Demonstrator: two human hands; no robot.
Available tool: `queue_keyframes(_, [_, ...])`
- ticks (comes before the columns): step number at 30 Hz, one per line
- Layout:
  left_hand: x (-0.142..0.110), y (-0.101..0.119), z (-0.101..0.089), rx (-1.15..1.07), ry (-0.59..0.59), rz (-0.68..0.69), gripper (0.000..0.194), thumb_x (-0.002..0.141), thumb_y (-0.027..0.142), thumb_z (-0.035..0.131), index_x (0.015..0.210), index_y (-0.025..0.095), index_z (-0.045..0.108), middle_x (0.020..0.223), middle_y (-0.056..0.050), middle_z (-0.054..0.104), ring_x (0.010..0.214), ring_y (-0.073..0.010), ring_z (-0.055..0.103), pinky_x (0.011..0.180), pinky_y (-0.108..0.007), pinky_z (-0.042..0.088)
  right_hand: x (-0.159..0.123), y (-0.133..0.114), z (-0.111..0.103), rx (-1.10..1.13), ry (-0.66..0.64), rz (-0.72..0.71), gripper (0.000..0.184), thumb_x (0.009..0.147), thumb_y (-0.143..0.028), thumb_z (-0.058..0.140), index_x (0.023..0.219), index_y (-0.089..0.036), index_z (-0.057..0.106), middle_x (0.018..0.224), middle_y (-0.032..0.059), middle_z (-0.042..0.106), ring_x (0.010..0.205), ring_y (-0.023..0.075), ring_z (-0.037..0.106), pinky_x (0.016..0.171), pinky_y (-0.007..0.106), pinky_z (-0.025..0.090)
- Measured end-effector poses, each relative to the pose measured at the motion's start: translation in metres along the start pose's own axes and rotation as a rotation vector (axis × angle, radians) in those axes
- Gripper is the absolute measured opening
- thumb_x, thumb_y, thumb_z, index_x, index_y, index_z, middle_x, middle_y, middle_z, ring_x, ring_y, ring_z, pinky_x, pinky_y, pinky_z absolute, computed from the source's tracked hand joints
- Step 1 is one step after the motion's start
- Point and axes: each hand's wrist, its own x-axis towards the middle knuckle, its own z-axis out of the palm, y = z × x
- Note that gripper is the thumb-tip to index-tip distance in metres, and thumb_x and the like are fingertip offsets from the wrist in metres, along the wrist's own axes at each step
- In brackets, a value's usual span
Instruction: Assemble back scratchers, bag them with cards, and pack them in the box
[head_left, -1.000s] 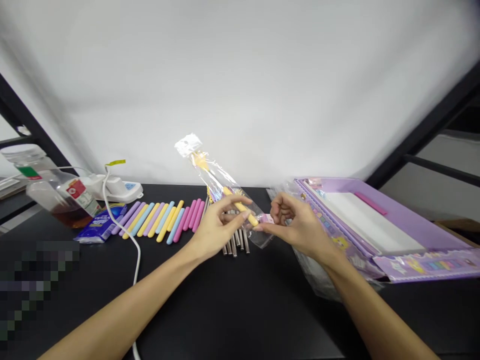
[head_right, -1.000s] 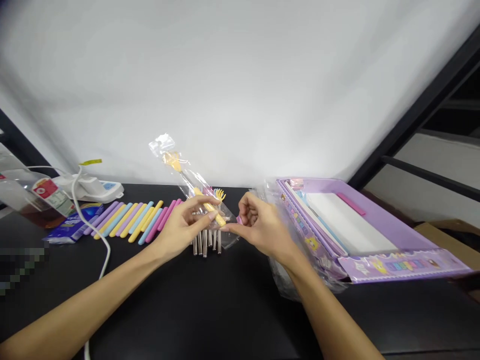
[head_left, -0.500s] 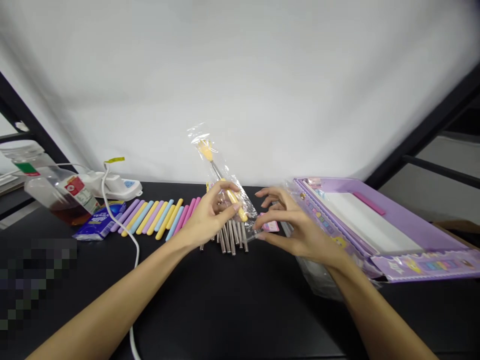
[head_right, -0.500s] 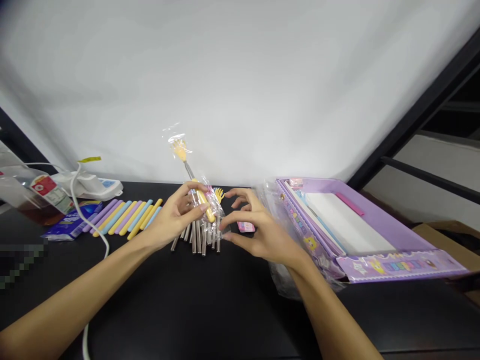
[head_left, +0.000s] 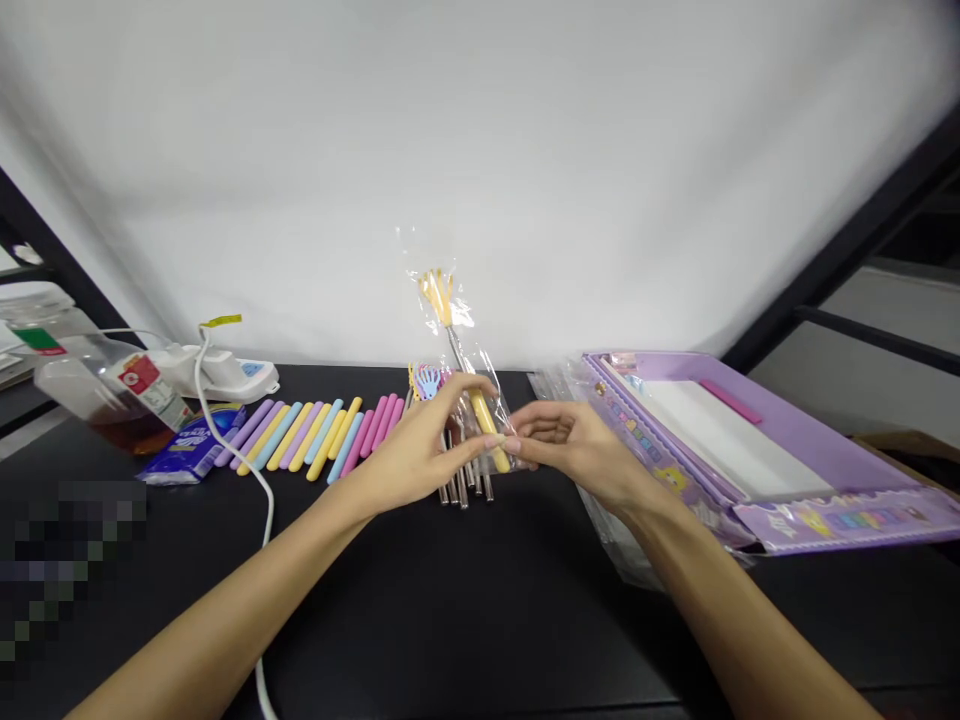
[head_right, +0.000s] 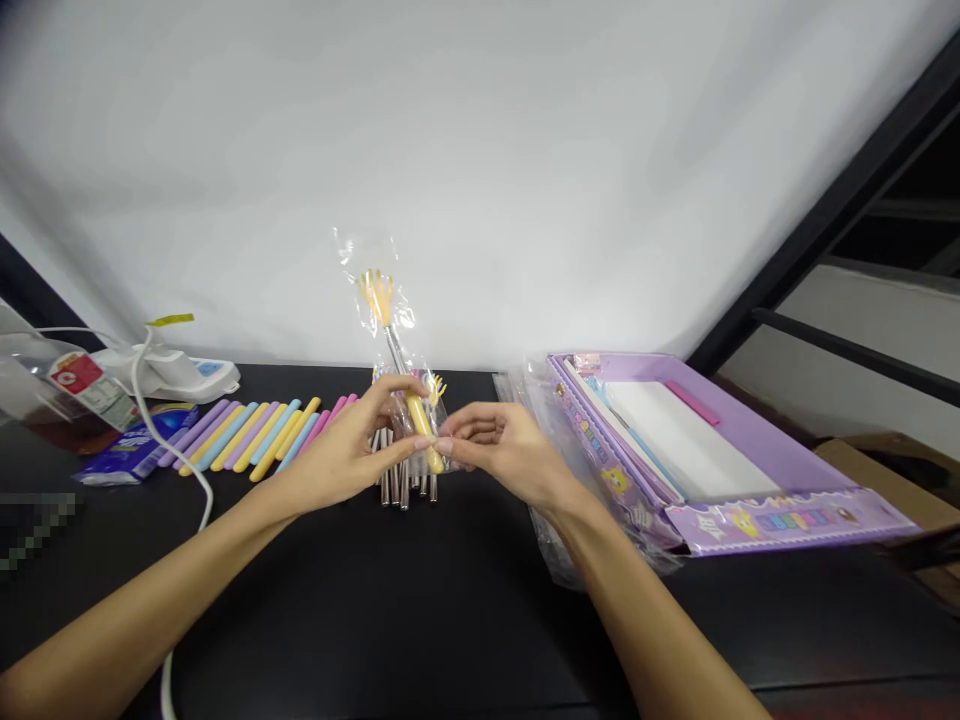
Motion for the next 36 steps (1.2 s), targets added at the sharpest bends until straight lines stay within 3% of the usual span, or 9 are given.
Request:
queue_keyframes(4, [0.007, -0.009, -0.004, -0.176, 0.228, -0.031, 0.042, 0.097, 0.042, 0.057, 0.137, 0.029, 0.048, 0.122, -0.008, 0.061, 0.1, -0.0191, 0.065, 0.088, -0.034, 0.056, -0.004, -0.002, -0.005, -0.102, -0.181, 0.07, 0.025, 0.077, -0.039, 0.082, 0.079, -0.017, 0.069, 0.07, -0.0005, 0.066, 0.064, 0.0113, 0.058, 0.064, 0.026, 0.049])
queue_keyframes(8, [0.016, -0.023, -0.013, -0.327, 0.395, -0.049, 0.034, 0.093, 0.041, 0.064, 0.121, 0.025, 0.054, 0.099, -0.004, 0.064, 0.094, -0.0166, 0.065, 0.089, -0.034, 0.058, -0.006, 0.0, -0.01, -0.188, -0.37, 0.146, 0.027, 0.078, -0.041, 0.081, 0.079, -0.018, 0.066, 0.067, -0.0021, 0.064, 0.062, 0.0113, 0.059, 0.06, 0.024, 0.049])
queue_keyframes(15, [0.014, -0.029, -0.011, -0.279, 0.461, -0.115, 0.036, 0.083, 0.037, 0.076, 0.112, 0.021, 0.061, 0.127, -0.006, 0.059, 0.07, -0.0074, 0.064, 0.066, -0.024, 0.058, -0.011, 0.005, -0.012, -0.35, -0.649, 0.252, 0.015, 0.083, -0.031, 0.076, 0.08, -0.019, 0.069, 0.065, -0.0014, 0.068, 0.061, 0.012, 0.065, 0.058, 0.023, 0.049])
queue_keyframes(21, [0.008, -0.032, -0.007, -0.202, 0.376, -0.12, 0.069, 0.081, 0.031, 0.076, 0.145, 0.03, 0.049, 0.154, -0.012, 0.042, 0.065, -0.0051, 0.06, 0.062, -0.026, 0.061, -0.015, -0.002, -0.02, -0.467, -0.699, 0.218, 0.022, 0.076, -0.038, 0.081, 0.075, -0.019, 0.072, 0.064, -0.0004, 0.069, 0.062, 0.0139, 0.066, 0.057, 0.024, 0.05])
queue_keyframes(24, [0.006, -0.029, -0.005, -0.25, 0.303, -0.147, 0.085, 0.079, 0.027, 0.077, 0.153, 0.036, 0.036, 0.159, -0.013, 0.035, 0.063, -0.006, 0.062, 0.063, -0.029, 0.064, -0.013, -0.004, -0.029, -0.466, -0.541, 0.172, 0.026, 0.077, -0.045, 0.08, 0.08, -0.02, 0.072, 0.066, -0.0001, 0.068, 0.063, 0.0148, 0.065, 0.059, 0.026, 0.051])
queue_keyframes(27, [0.005, -0.024, -0.002, -0.274, 0.251, -0.172, 0.092, 0.078, 0.025, 0.078, 0.155, 0.043, 0.031, 0.166, -0.011, 0.024, 0.067, -0.0101, 0.067, 0.063, -0.034, 0.066, -0.007, 0.001, -0.038, -0.568, -0.059, 0.054, 0.026, 0.082, -0.046, 0.074, 0.088, -0.02, 0.072, 0.072, 0.0025, 0.071, 0.065, 0.0171, 0.065, 0.061, 0.03, 0.05])
queue_keyframes(29, [0.004, -0.021, 0.0, -0.272, 0.234, -0.177, 0.092, 0.077, 0.025, 0.079, 0.154, 0.045, 0.032, 0.167, -0.01, 0.022, 0.066, -0.0116, 0.068, 0.061, -0.035, 0.066, -0.003, 0.007, -0.042, -0.729, 0.142, 0.018, 0.033, 0.08, -0.045, 0.076, 0.101, -0.02, 0.072, 0.068, 0.0016, 0.068, 0.062, 0.0188, 0.063, 0.06, 0.033, 0.048])
queue_keyframes(33, [0.002, -0.016, 0.004, -0.288, 0.162, -0.211, 0.094, 0.077, 0.026, 0.08, 0.154, 0.047, 0.03, 0.163, -0.013, 0.028, 0.066, -0.0135, 0.07, 0.056, -0.032, 0.064, 0.002, 0.018, -0.045, -0.89, 0.035, 0.038, 0.065, 0.075, -0.046, 0.081, 0.132, -0.021, 0.065, 0.055, -0.0038, 0.059, 0.058, 0.0213, 0.06, 0.061, 0.036, 0.046])
queue_keyframes(36, [0.001, -0.013, 0.007, -0.316, 0.129, -0.221, 0.089, 0.077, 0.023, 0.078, 0.151, 0.041, 0.031, 0.157, -0.017, 0.035, 0.063, -0.013, 0.07, 0.052, -0.029, 0.062, 0.003, 0.025, -0.046, -0.903, 0.002, -0.024, 0.067, 0.076, -0.046, 0.08, 0.136, -0.022, 0.062, 0.062, -0.0019, 0.063, 0.067, 0.0237, 0.064, 0.068, 0.039, 0.048])
